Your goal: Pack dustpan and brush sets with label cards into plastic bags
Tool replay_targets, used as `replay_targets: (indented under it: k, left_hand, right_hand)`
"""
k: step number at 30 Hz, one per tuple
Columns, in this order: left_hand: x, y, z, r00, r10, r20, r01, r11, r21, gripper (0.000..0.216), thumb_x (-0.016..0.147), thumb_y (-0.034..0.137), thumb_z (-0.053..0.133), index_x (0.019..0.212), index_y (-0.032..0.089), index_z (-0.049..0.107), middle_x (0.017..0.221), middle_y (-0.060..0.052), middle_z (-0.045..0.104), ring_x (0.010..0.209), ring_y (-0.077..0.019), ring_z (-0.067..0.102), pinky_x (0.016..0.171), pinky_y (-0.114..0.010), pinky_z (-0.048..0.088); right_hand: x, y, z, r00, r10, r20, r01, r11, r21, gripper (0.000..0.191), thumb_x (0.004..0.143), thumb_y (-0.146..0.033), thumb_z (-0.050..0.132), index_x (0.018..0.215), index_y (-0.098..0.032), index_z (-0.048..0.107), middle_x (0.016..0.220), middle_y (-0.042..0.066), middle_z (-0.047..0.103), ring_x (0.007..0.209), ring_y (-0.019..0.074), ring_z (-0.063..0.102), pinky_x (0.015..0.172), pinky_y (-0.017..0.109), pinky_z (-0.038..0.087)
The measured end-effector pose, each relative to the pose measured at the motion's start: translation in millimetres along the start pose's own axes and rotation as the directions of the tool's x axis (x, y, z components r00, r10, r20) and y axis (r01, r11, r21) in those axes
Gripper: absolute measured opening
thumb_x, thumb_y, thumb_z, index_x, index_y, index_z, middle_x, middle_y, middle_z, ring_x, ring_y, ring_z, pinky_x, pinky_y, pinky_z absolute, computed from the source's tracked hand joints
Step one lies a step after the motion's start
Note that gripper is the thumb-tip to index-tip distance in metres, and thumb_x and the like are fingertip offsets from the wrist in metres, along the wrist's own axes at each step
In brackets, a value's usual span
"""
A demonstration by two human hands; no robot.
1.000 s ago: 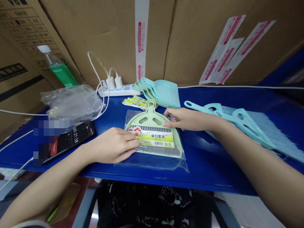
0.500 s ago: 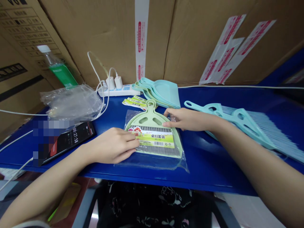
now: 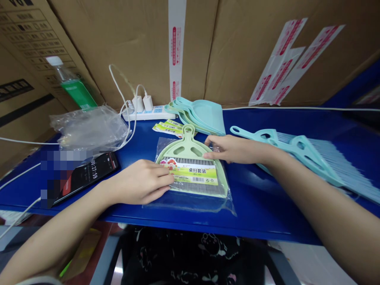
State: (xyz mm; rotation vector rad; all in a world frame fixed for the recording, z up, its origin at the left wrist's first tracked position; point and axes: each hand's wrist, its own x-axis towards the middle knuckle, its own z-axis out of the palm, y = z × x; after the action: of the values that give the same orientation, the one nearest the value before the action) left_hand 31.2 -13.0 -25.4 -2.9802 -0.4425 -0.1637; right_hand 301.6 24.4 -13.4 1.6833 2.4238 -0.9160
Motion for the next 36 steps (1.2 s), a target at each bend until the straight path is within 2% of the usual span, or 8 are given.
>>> replay_targets:
  k: [9,16,20,22,24,26,29,36]
  left_hand:
    - [0,1,1,0.999,0.024,-0.037,-0.022,0.998,0.058,0.03,0.1,0.021,0.034,0.083,0.017,0.058,0.078,-0.001,0.066,0.065,-0.0124,0.061,0.061,-0.025,0.046]
    - [2,1,1,0.999,0.002,-0.041,0.003,0.991,0.131,0.031,0.1,0.019,0.032,0.083,0.017,0.057,0.081,-0.002,0.066,0.064,-0.0121,0.06,0.058,-0.025,0.046]
    - [1,0,2,1.0,-0.009,-0.011,0.011,0.993,0.121,0.03,0.1,0.019,0.032,0.085,0.016,0.057,0.081,-0.002,0.066,0.063,-0.0124,0.06,0.058,-0.025,0.045]
    - [1,0,2,1.0,-0.017,0.003,0.016,0.994,0.111,0.029,0.1,0.019,0.032,0.085,0.016,0.057,0.08,-0.002,0.065,0.061,-0.0118,0.058,0.058,-0.025,0.045]
    - [0,0,2,1.0,-0.02,0.01,0.019,0.995,0.1,0.029,0.1,0.019,0.032,0.084,0.016,0.057,0.079,-0.002,0.064,0.061,-0.0116,0.058,0.058,-0.025,0.044]
    - [1,0,2,1.0,-0.018,0.013,0.017,0.995,0.095,0.03,0.1,0.018,0.031,0.083,0.017,0.056,0.078,-0.001,0.064,0.06,-0.0115,0.057,0.056,-0.024,0.043]
    - [1,0,1,1.0,-0.011,0.009,0.01,0.996,0.091,0.033,0.1,0.018,0.028,0.083,0.017,0.056,0.076,-0.001,0.062,0.057,-0.0114,0.054,0.053,-0.024,0.041]
    - [2,1,0,1.0,-0.012,-0.009,0.013,0.998,0.055,0.034,0.101,0.019,0.027,0.082,0.017,0.055,0.075,-0.001,0.061,0.057,-0.0113,0.053,0.054,-0.024,0.041]
  right_hand:
    - [1,1,1,1.0,-0.021,-0.023,0.02,0.998,-0.065,0.058,0.079,-0.064,0.044,0.111,-0.017,0.051,0.084,0.009,0.065,0.067,0.0214,0.059,0.062,0.034,0.043]
    - [2,5,7,0.978,-0.098,-0.187,0.061,0.979,-0.193,0.061,0.083,-0.057,0.048,0.124,-0.013,0.052,0.1,0.014,0.063,0.08,0.0261,0.06,0.071,0.039,0.046]
    - [0,-1,13,0.855,-0.267,-0.445,0.117,0.934,-0.337,0.049,0.081,-0.042,0.059,0.118,-0.011,0.058,0.11,0.018,0.058,0.098,0.0313,0.056,0.083,0.043,0.044]
    - [-2,-6,13,0.786,-0.375,-0.491,0.189,0.903,-0.387,0.033,0.082,-0.034,0.059,0.107,-0.012,0.062,0.103,0.016,0.06,0.101,0.0305,0.054,0.084,0.041,0.042]
    - [-4,-12,14,0.788,-0.458,-0.411,0.342,0.881,-0.327,0.018,0.086,-0.03,0.056,0.093,-0.015,0.062,0.086,0.009,0.061,0.086,0.0231,0.056,0.075,0.035,0.042]
    - [-6,-19,15,0.82,-0.524,-0.23,0.501,0.852,-0.153,0.015,0.088,-0.031,0.056,0.085,-0.017,0.061,0.07,0.0,0.057,0.066,0.0149,0.053,0.065,0.029,0.039]
    - [-10,-28,21,0.826,-0.563,0.006,0.563,0.826,0.017,0.014,0.085,-0.032,0.063,0.083,-0.018,0.059,0.058,-0.007,0.049,0.054,0.0099,0.046,0.057,0.025,0.034]
    - [-14,-37,31,0.831,-0.556,0.038,0.556,0.825,-0.102,0.008,0.077,-0.016,0.064,0.077,-0.018,0.056,0.061,-0.006,0.048,0.055,0.0098,0.042,0.056,0.026,0.028]
